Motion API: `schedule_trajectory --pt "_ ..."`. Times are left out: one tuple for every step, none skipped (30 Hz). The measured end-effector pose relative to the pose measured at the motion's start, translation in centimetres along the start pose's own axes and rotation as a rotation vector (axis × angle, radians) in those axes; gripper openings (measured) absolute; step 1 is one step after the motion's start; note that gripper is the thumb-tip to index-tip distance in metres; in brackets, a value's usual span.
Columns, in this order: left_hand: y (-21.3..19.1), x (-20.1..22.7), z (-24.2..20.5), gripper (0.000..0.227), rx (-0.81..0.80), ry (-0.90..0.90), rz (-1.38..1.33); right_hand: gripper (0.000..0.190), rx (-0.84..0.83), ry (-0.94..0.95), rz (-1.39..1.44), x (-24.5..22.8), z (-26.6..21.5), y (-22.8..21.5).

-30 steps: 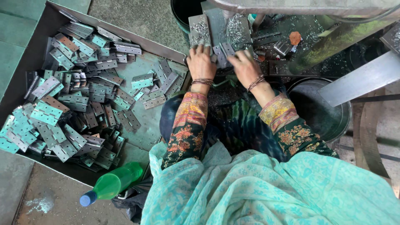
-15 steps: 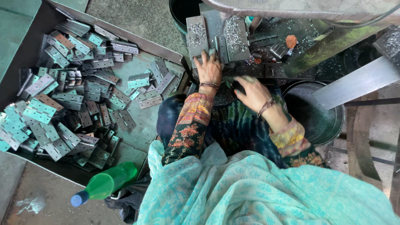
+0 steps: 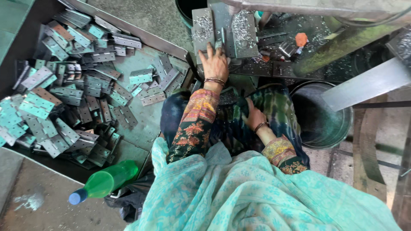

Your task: The person operates a manual press machine to process small metal pieces. They pick up each piece from a nearby bin, place it into the machine, and then remove the processed piece, repeating this cycle continuously.

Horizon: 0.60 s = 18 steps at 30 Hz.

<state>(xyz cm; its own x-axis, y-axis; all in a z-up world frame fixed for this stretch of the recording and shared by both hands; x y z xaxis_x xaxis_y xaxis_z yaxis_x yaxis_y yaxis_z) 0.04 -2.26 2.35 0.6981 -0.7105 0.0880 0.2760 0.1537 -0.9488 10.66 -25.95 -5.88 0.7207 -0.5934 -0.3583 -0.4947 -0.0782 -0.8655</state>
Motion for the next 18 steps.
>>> schedule_trajectory --pt "-0.1 -0.2 0.8 0.036 0.077 -0.002 0.015 0.09 -0.007 -0.01 0.001 -0.2 0.7 -1.1" --pt "-0.1 -0.4 1.6 0.036 0.043 -0.01 0.012 0.095 -0.015 -0.02 0.002 -0.7 1.0 -2.4" --pt "0.1 -0.5 1.8 0.036 -0.005 -0.022 0.003 0.099 -0.036 -0.024 0.002 -1.4 0.4 -3.3" --pt "0.4 -0.6 2.0 0.036 -0.053 -0.033 -0.006 0.097 -0.046 -0.02 -0.053 -2.0 0.3 -4.5" --pt "0.7 -0.7 2.1 0.034 -0.079 -0.043 -0.015 0.095 -0.058 -0.009 -0.104 -2.3 0.1 -5.9" --pt "1.1 -0.8 2.3 0.033 -0.105 -0.054 -0.025 0.093 -0.07 0.001 -0.154 -2.7 0.1 -7.0" --pt "1.4 -0.6 2.9 0.032 -0.127 -0.059 -0.036 0.089 -0.057 -0.006 -0.161 -3.1 0.0 -7.8" --pt "1.6 -0.4 3.3 0.032 -0.113 -0.064 -0.039 0.085 -0.044 -0.013 -0.167 -3.2 -0.1 -8.4" --pt "1.7 -0.6 3.8 0.032 -0.094 -0.071 -0.036 0.081 -0.027 -0.026 -0.173 -3.3 0.1 -8.6" --pt "1.6 -0.7 4.3 0.032 -0.075 -0.078 -0.034 0.084 -0.025 -0.018 -0.167 -3.3 0.4 -8.4" --pt "1.6 -0.9 4.6 0.032 -0.084 -0.076 -0.036 0.087 -0.026 -0.014 -0.162 -3.1 0.5 -7.5" --pt "1.6 -1.1 4.7 0.032 -0.094 -0.074 -0.039 0.09 -0.026 -0.009 -0.156 -2.7 0.7 -6.3" --pt "1.6 -1.3 4.5 0.032 -0.108 -0.072 -0.042 0.088 0.029 -0.031 -0.104 -2.3 0.5 -4.5" --pt "1.6 -1.3 4.3 0.033 -0.082 -0.073 -0.05 0.087 0.085 -0.052 -0.053 -1.7 0.2 -2.6" --pt "1.5 -1.1 4.2 0.033 -0.055 -0.072 -0.059 0.086 0.142 -0.072 -0.001 -0.9 0.2 -1.1" --pt "1.4 -0.8 4.0 0.034 -0.028 -0.071 -0.068 0.086 0.115 -0.029 -0.013 0.2 0.3 -0.1" --pt "1.0 -1.1 4.1 0.033 -0.037 -0.066 -0.073 0.086 0.09 0.002 -0.024 0.5 1.0 0.6" --pt "0.6 -1.3 4.1 0.033 -0.047 -0.06 -0.077 0.086 0.065 0.032 -0.034 0.5 1.7 1.0"
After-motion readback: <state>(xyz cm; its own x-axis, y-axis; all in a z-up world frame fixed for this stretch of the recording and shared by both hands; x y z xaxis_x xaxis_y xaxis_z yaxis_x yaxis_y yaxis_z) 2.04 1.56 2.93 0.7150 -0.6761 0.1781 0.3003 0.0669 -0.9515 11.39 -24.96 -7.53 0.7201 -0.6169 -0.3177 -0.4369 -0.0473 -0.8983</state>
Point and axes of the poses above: each hand's wrist, its own z-axis towards the middle knuckle, its own y-axis out of the palm, x = y × z, the point moved 1 cm from there along z, towards the middle knuckle, and after that the axes turned 11 degrees about y, right-handed, at the moved point
